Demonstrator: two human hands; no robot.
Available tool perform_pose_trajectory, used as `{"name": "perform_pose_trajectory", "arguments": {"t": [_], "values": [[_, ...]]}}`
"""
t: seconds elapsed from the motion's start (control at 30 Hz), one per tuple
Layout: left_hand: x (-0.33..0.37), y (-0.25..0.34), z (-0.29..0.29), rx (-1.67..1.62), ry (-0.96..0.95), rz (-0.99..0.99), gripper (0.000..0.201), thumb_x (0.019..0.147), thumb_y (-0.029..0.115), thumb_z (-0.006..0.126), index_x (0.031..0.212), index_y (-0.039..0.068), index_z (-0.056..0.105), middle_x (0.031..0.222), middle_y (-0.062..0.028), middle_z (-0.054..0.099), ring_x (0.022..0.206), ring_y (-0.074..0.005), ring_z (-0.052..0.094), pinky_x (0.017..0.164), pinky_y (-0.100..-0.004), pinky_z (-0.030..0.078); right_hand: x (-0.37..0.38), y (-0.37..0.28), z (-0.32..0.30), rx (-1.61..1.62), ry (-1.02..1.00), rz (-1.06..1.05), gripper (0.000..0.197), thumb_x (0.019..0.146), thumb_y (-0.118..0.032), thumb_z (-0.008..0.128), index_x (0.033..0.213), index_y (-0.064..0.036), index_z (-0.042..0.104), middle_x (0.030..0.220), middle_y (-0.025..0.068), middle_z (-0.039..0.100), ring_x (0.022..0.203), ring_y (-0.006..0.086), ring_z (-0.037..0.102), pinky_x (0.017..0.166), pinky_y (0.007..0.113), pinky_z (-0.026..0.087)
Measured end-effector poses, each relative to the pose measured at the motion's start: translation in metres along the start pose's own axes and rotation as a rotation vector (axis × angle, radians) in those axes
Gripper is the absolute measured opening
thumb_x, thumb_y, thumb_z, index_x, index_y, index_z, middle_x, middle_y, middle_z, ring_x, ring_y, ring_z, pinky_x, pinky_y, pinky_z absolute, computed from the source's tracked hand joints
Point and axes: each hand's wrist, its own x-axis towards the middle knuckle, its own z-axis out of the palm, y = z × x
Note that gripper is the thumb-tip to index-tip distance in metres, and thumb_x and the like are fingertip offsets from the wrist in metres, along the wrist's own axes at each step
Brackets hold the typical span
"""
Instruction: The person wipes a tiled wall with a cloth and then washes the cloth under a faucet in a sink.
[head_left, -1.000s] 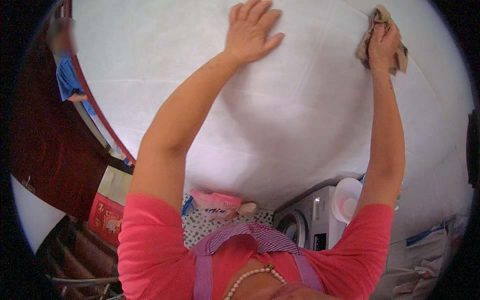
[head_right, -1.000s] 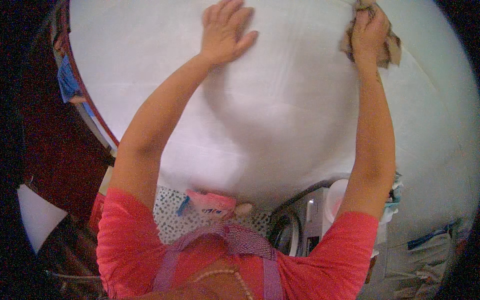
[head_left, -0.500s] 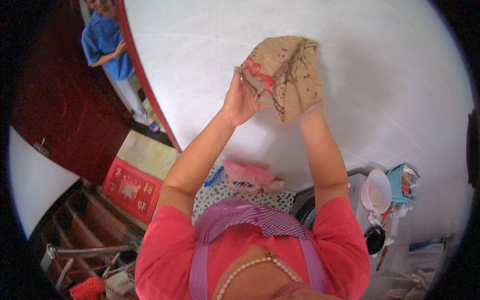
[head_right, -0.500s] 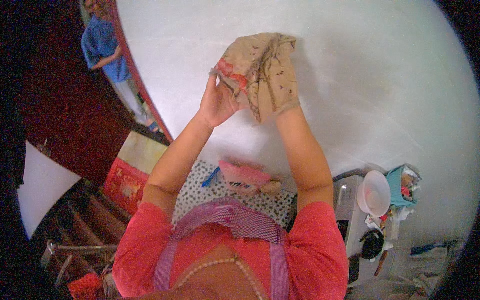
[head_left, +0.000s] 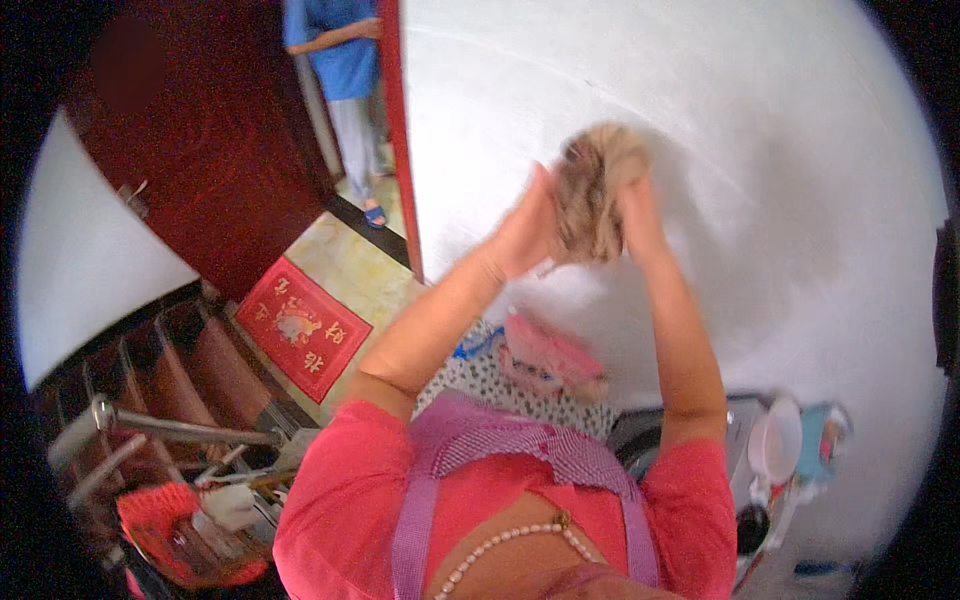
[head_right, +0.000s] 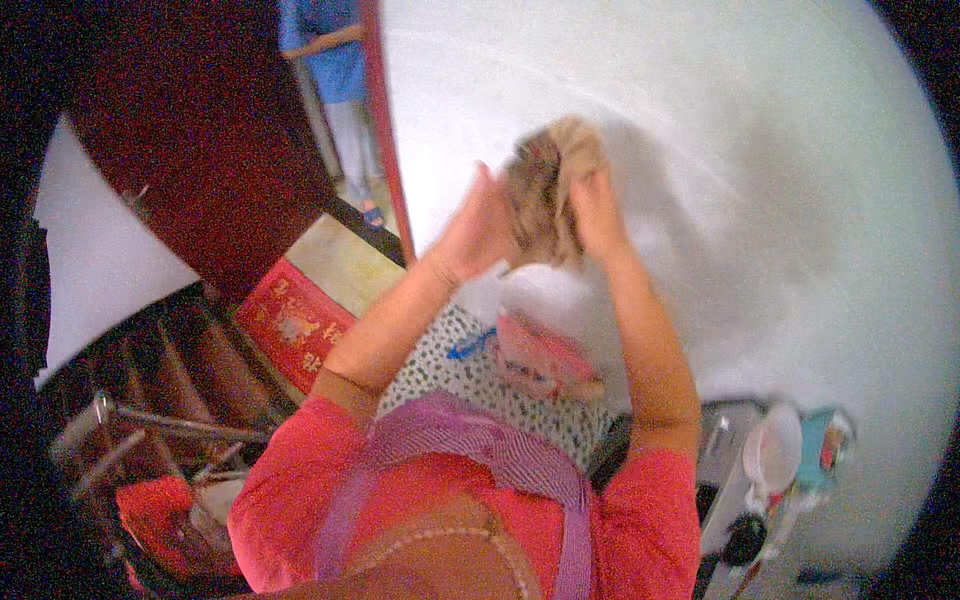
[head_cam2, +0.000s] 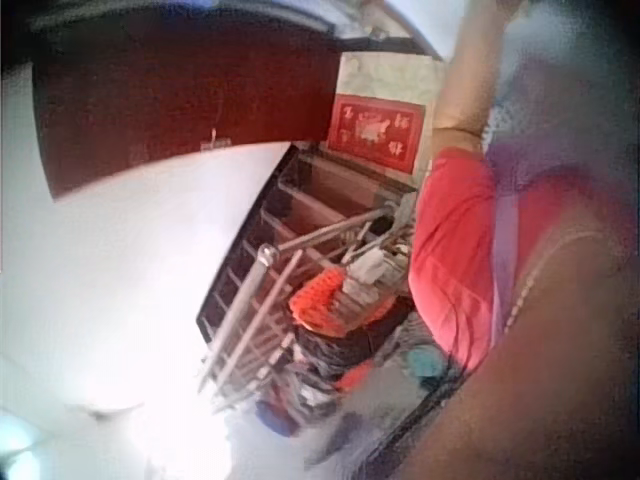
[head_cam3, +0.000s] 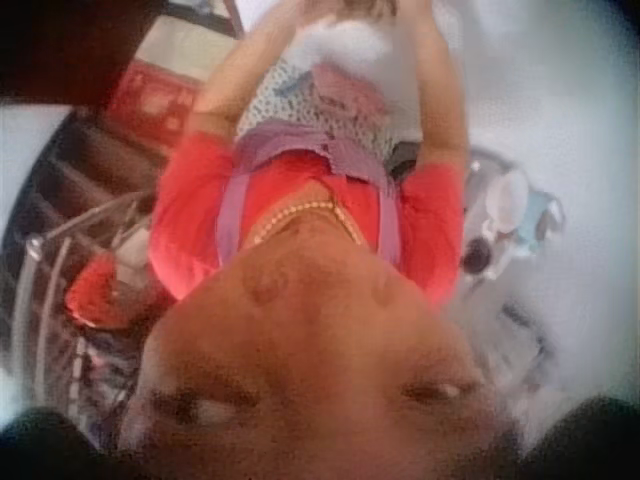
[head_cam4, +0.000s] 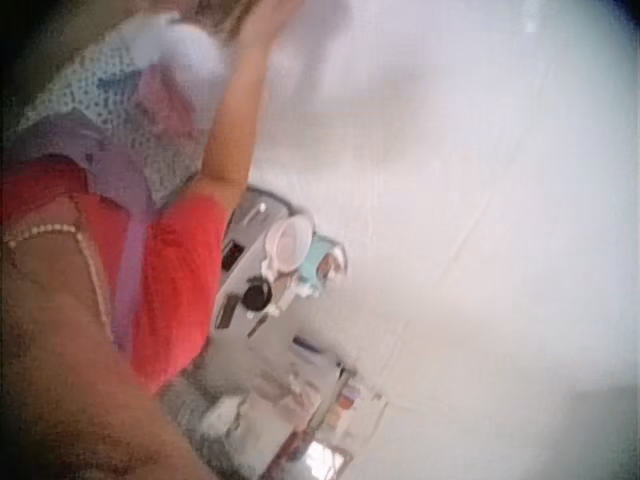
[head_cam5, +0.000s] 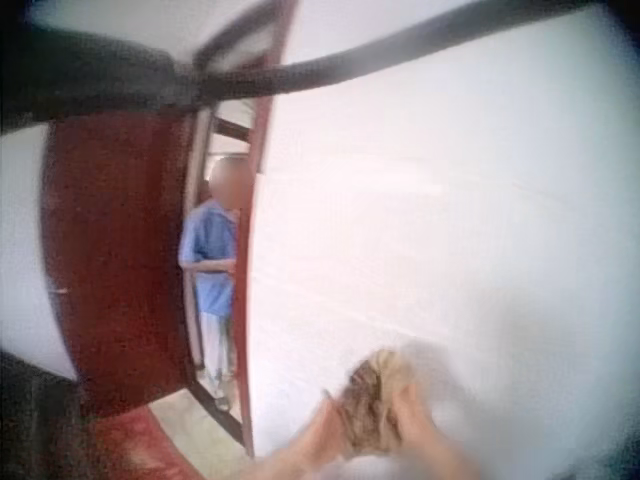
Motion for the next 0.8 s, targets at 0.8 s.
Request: {"name": "perform_pose_trajectory", "arguments": {"t": [0.8], "values": [[-0.095,-0.074,0.014,-0.198,0.407,-0.118,0.051,0.093,0.030,0.055,0.132,0.002,0.038,0.124,-0.0119,0.053,0.112,-0.0224,0.053,0.096,-0.0369,0.045,-0.160,0.022,0.034,0.530,-0.194,0.443,0.056,0.089,-0.013,0.058,0.137,-0.0028,0.032,0.131,0.0108,0.045,0.117,0.0206,0.047,0.096,0.034,0.041]]}}
